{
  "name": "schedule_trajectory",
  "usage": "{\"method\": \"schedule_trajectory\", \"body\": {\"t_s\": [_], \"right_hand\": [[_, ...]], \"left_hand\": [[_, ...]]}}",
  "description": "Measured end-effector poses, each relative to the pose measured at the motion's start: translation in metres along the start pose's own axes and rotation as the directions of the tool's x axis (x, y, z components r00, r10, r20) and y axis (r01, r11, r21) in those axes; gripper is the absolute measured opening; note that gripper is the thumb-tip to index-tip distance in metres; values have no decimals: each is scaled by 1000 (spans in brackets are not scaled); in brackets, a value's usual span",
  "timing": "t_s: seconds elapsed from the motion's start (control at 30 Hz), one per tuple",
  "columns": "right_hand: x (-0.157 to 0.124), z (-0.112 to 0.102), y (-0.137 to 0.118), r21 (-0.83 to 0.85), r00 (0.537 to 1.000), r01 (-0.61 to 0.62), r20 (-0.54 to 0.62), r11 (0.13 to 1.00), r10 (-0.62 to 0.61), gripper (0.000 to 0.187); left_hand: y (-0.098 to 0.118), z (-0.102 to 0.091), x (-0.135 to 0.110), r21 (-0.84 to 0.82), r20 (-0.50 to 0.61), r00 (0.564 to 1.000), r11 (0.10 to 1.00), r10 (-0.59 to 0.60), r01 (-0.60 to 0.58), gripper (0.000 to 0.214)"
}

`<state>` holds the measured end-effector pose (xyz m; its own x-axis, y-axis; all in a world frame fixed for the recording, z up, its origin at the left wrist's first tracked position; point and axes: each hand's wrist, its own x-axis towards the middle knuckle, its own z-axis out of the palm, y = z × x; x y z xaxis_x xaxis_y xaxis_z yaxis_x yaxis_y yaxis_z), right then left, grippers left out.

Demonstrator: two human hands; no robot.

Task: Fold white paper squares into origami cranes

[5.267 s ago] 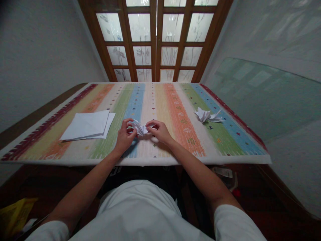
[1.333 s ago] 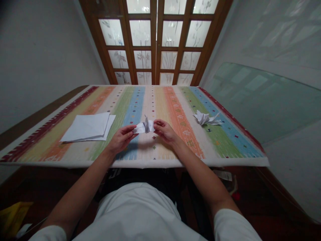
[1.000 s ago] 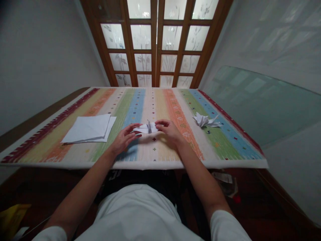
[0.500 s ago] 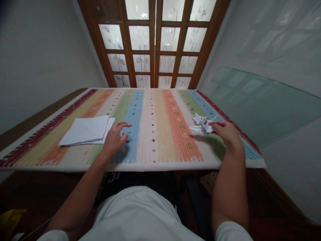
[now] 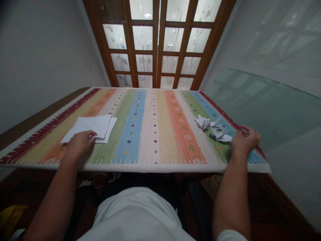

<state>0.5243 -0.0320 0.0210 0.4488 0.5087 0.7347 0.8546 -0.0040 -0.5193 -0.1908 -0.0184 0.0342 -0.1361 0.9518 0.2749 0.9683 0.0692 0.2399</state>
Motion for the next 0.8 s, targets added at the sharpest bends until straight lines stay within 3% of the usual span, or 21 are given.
{"method": "schedule_trajectory", "body": {"t_s": [0.03,0.07,0.17,0.27,0.3,0.33,0.4,0.47,0.53,0.6,0.7,0.73,0.8], "right_hand": [[0,-4,-12,-22,977,-106,-187,994,100,33],[-1,-7,-26,-7,949,-144,-284,990,136,33],[-6,-10,-77,90,982,-20,-186,996,37,30],[-21,1,-133,321,985,126,75,939,-158,18],[-29,7,-151,398,954,178,154,900,-256,14],[-38,15,-169,458,894,218,260,861,-365,16],[-58,31,-200,572,722,275,408,773,-559,38],[-77,47,-224,665,551,272,485,696,-679,55],[-91,62,-239,715,431,253,520,652,-737,60],[-99,75,-243,723,375,246,543,646,-751,51],[-101,88,-234,701,319,258,588,665,-744,33],[-100,91,-228,684,318,249,612,686,-725,33],[-98,94,-217,655,316,179,669,734,-673,36]], "left_hand": [[3,-2,0,5,-4,1000,1000,-10,10,25],[8,-5,-1,12,-5,1000,1000,-23,23,26],[32,-15,-3,20,-79,997,1000,-11,13,32],[69,-20,-9,-1,-126,978,986,165,-167,31],[84,-19,-12,-9,-125,964,972,234,-237,31],[100,-17,-16,-16,-117,945,951,306,-310,30],[131,-9,-25,-40,-93,888,890,450,-455,26],[161,3,-37,-85,-72,808,803,585,-590,23],[185,16,-48,-129,-50,734,724,677,-677,21],[200,26,-57,-164,-5,681,671,732,-723,21],[203,31,-61,-278,64,665,653,744,-704,27],[199,31,-60,-336,73,647,630,759,-700,36],[183,28,-53,-465,115,564,546,818,-697,68]]}}
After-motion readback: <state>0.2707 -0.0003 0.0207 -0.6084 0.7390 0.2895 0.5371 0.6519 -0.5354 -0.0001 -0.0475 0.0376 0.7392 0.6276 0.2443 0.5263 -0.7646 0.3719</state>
